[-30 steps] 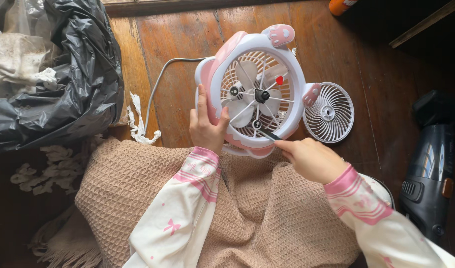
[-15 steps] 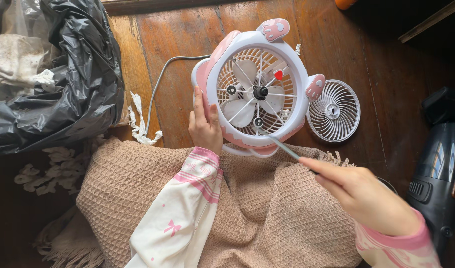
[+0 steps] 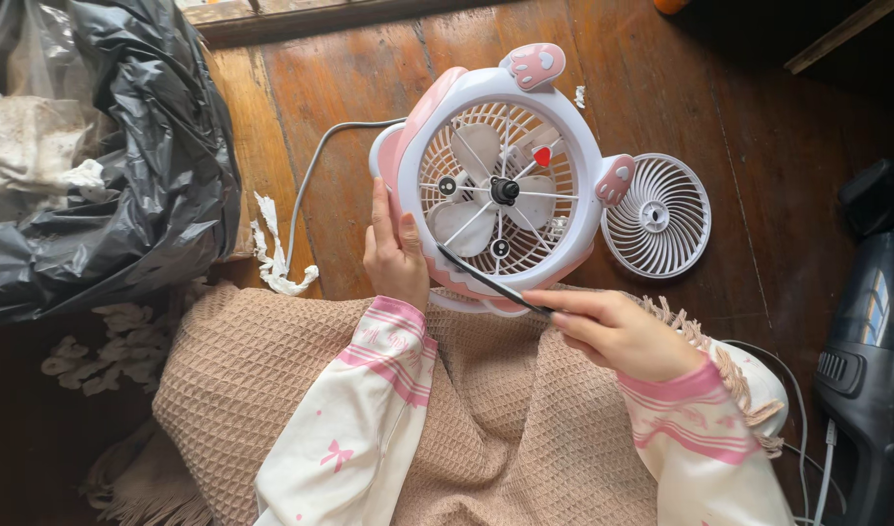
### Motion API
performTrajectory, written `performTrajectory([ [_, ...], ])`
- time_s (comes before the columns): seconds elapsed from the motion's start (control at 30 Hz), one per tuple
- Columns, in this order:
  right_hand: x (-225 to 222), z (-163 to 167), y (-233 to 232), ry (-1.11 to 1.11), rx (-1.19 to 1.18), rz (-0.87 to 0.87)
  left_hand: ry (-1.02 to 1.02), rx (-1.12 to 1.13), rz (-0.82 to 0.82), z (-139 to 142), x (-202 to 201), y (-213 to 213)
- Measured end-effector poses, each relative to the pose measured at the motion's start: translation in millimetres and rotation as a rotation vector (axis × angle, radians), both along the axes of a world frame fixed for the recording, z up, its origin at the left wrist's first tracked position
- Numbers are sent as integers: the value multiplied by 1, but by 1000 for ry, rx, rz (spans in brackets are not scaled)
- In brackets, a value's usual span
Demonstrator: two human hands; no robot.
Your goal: The person services a small pink desk fan on the floor. They use a black hand tool to pry around and detach the front grille, reach inside to reposition the blades, then align and press the grille back onto the fan body and adjust the rear cover.
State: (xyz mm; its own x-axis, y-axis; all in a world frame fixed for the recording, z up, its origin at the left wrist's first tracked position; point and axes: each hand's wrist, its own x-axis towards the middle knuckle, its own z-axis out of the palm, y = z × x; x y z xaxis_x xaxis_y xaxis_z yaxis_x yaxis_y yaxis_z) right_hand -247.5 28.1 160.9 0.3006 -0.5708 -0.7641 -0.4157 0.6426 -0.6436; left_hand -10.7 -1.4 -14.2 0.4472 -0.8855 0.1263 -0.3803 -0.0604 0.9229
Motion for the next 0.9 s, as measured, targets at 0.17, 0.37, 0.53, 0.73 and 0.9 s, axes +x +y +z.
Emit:
performTrajectory([
  [0.17, -43, -7, -14, 40, -223, -408, 13, -127, 9, 4, 0, -2],
  [0.37, -72, -100, -83, 254, -639, -778, 154, 207, 90, 1, 0, -8],
  [0.53, -85, -140, -106, 327, -594, -826, 140, 147, 119, -6, 1, -10],
  [0.73, -88, -148, -105, -17, -671, -888, 196, 263, 112, 4, 11, -18],
  [0.9, -82, -155, -99, -70, -615, -841, 262, 270, 78, 32, 25, -21],
])
